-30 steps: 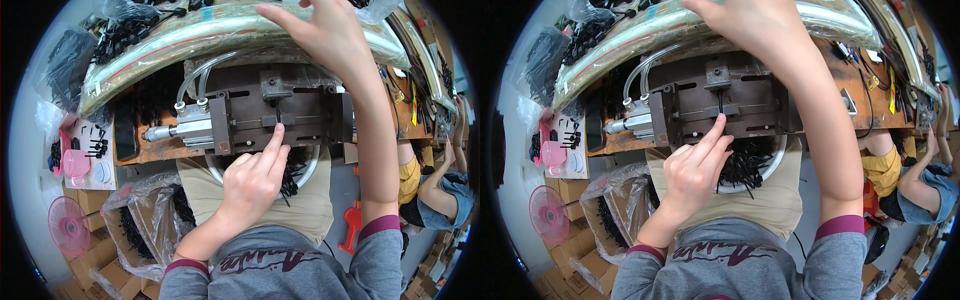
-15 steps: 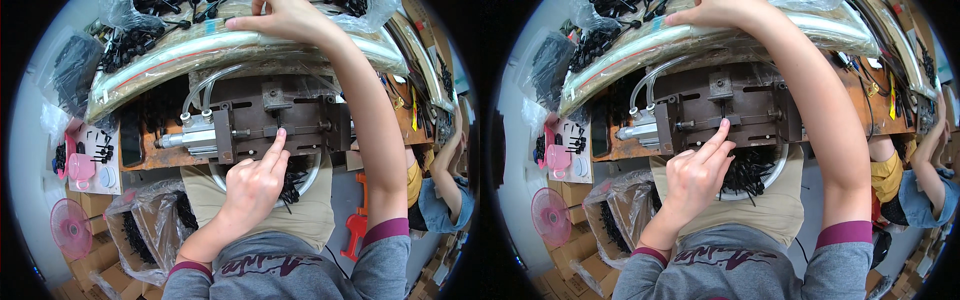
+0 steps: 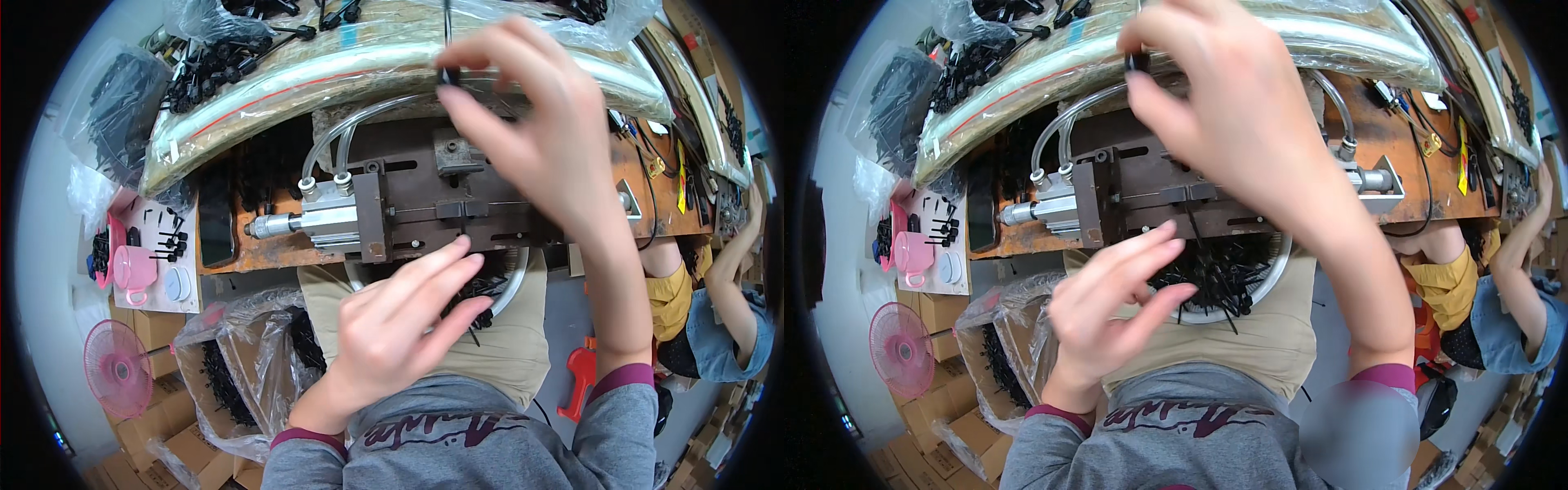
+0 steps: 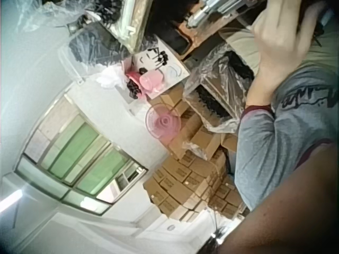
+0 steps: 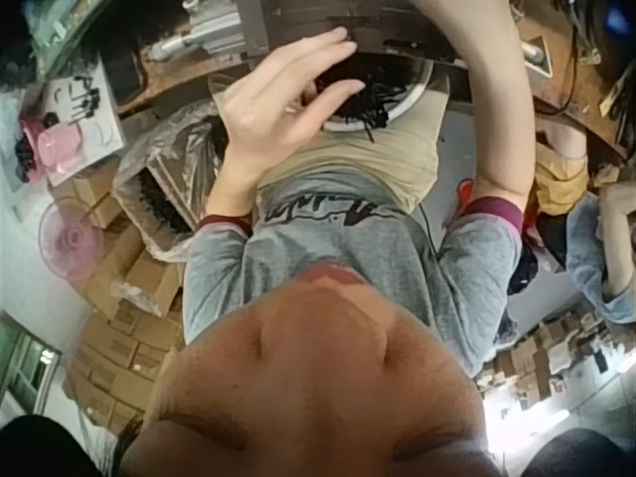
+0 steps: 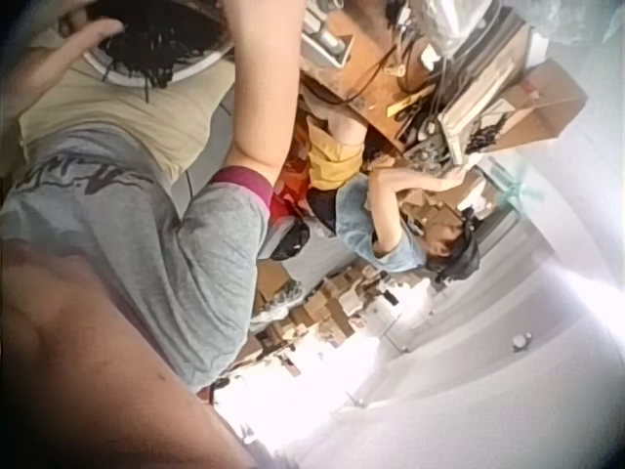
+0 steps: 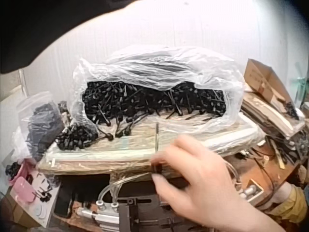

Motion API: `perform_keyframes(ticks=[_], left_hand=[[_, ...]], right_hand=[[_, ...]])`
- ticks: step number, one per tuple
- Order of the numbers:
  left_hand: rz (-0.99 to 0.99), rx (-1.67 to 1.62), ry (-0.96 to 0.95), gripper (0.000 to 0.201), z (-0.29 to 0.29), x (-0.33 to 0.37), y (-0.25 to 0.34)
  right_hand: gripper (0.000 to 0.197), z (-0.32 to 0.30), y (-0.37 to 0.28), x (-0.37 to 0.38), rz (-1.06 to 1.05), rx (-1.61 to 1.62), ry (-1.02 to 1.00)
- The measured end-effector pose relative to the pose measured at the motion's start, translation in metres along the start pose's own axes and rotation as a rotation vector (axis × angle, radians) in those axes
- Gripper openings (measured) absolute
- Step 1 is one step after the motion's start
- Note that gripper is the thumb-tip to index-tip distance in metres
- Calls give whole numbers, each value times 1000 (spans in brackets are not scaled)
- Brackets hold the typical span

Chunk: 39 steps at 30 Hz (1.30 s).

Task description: Assembling small black plastic components using a manual press jig.

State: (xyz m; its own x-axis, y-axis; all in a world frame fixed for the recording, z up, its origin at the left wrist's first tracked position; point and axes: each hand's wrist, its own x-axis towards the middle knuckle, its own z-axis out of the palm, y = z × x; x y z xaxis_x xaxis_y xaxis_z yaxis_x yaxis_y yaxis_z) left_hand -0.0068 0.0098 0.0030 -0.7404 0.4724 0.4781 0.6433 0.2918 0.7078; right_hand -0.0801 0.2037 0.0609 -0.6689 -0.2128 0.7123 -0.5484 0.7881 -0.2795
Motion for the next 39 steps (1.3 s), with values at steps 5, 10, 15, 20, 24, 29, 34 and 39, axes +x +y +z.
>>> perform_keyframes(ticks=[5, 10, 15, 20, 24, 29, 34, 39], left_hand=[[-360, -646, 218, 24, -19, -8, -1], [-554, -846, 141, 33, -13, 0, -1], [-594, -898, 114, 24, -11, 6, 2], [-597, -928, 87, 15, -10, 2, 0], [-607, -934, 111, 16, -6, 2, 3], [-613, -952, 109, 17, -2, 0, 5], [-658, -979, 33, 16, 2, -3, 1], [-635, -859, 56, 13, 6, -9, 4]], right_hand=[[28, -11, -35, -82, -79, 344, -106], [32, -15, -61, -126, 9, 521, -160], [29, -16, -65, -138, 18, 569, -145], [28, -15, -68, -147, 39, 567, -144], [28, -19, -70, -146, 51, 542, -143], [30, -20, -73, -145, 57, 543, -128], [31, -19, -72, -148, 71, 519, -116], [31, -21, -69, -141, 83, 379, -132]])
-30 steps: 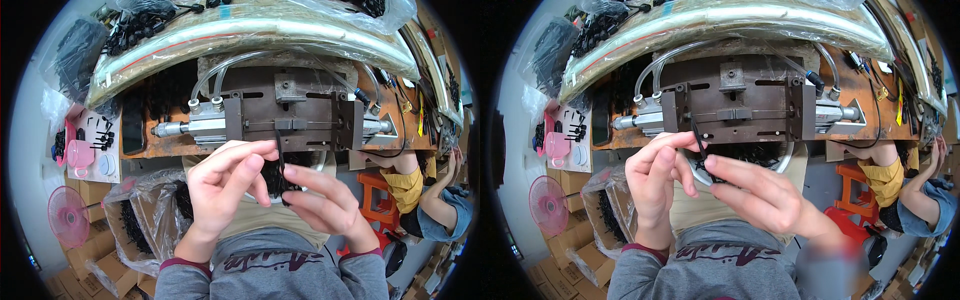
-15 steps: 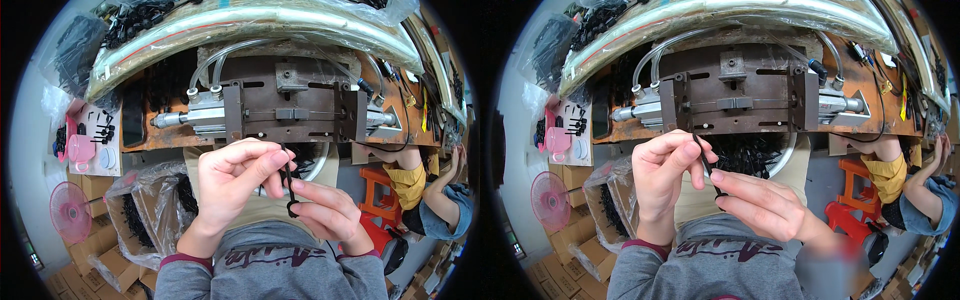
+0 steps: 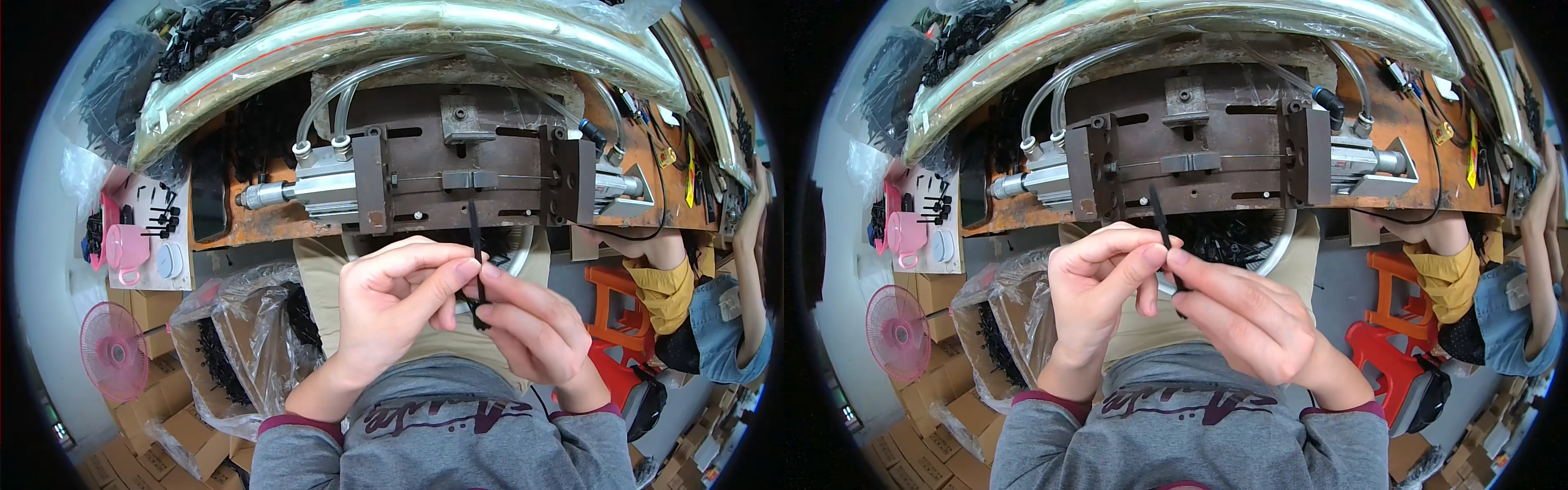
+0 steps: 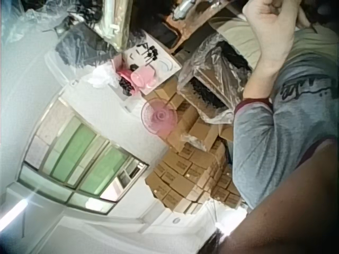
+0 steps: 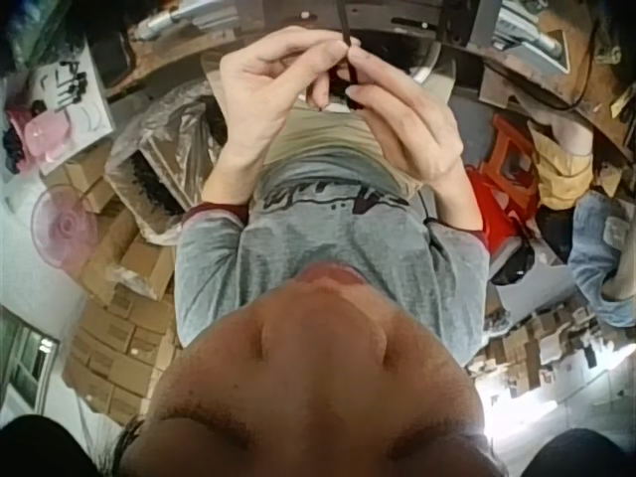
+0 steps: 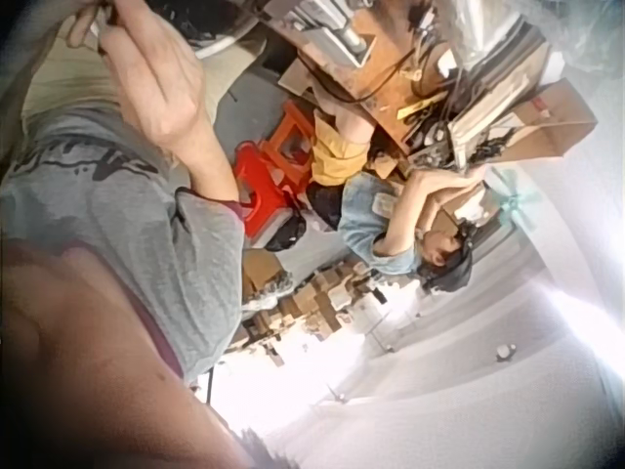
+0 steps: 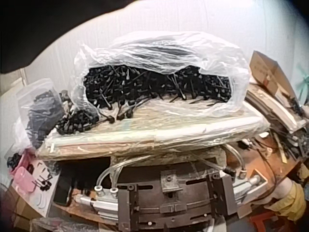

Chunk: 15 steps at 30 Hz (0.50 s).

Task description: Assembling small black plastic components using a manual press jig.

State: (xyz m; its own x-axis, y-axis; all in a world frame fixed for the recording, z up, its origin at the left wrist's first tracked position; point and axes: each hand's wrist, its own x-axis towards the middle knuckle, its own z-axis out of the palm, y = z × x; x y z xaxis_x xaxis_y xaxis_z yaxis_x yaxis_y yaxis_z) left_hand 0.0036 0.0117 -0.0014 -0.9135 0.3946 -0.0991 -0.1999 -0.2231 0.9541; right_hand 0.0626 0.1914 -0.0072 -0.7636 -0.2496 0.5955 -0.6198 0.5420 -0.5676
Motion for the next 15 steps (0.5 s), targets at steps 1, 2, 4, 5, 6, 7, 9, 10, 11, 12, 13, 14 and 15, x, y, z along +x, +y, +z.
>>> perform_keyframes(ticks=[1, 2, 4, 5, 6, 7, 9, 10, 11, 12, 13, 14, 15], left_hand=[[14, 78, 10, 14, 0, -1, 0], [28, 156, 19, 15, 1, -2, -1], [158, 350, 50, 18, -2, -4, -7], [232, 453, 59, 18, -5, -6, -11], [306, 555, 69, 18, -7, -7, -13], [341, 614, 65, 19, -6, -8, -11], [448, 692, 41, 20, -7, -8, -12], [502, 730, 29, 20, -8, -8, -13], [528, 743, 39, 21, -7, -8, -15], [539, 757, 25, 20, -7, -8, -15], [551, 771, 12, 20, -7, -9, -15], [568, 784, -1, 20, -7, -8, -15], [584, 794, -5, 20, -7, -8, -15]], right_hand=[[31, 0, 2, 2, 10, -29, 1], [31, 0, 5, 4, 19, -58, 1], [29, 3, 14, 7, 53, -192, -45], [28, 4, 19, 8, 69, -249, -79], [28, 5, 24, 8, 84, -307, -112], [28, 7, 30, 8, 74, -362, -156], [27, 11, 31, 14, 56, -449, -187], [27, 14, 31, 16, 46, -493, -203], [26, 13, 30, 19, 61, -508, -226], [25, 11, 29, 24, 75, -522, -248], [24, 10, 28, 27, 90, -537, -271], [24, 9, 27, 29, 96, -543, -285], [24, 9, 25, 31, 102, -548, -299]])
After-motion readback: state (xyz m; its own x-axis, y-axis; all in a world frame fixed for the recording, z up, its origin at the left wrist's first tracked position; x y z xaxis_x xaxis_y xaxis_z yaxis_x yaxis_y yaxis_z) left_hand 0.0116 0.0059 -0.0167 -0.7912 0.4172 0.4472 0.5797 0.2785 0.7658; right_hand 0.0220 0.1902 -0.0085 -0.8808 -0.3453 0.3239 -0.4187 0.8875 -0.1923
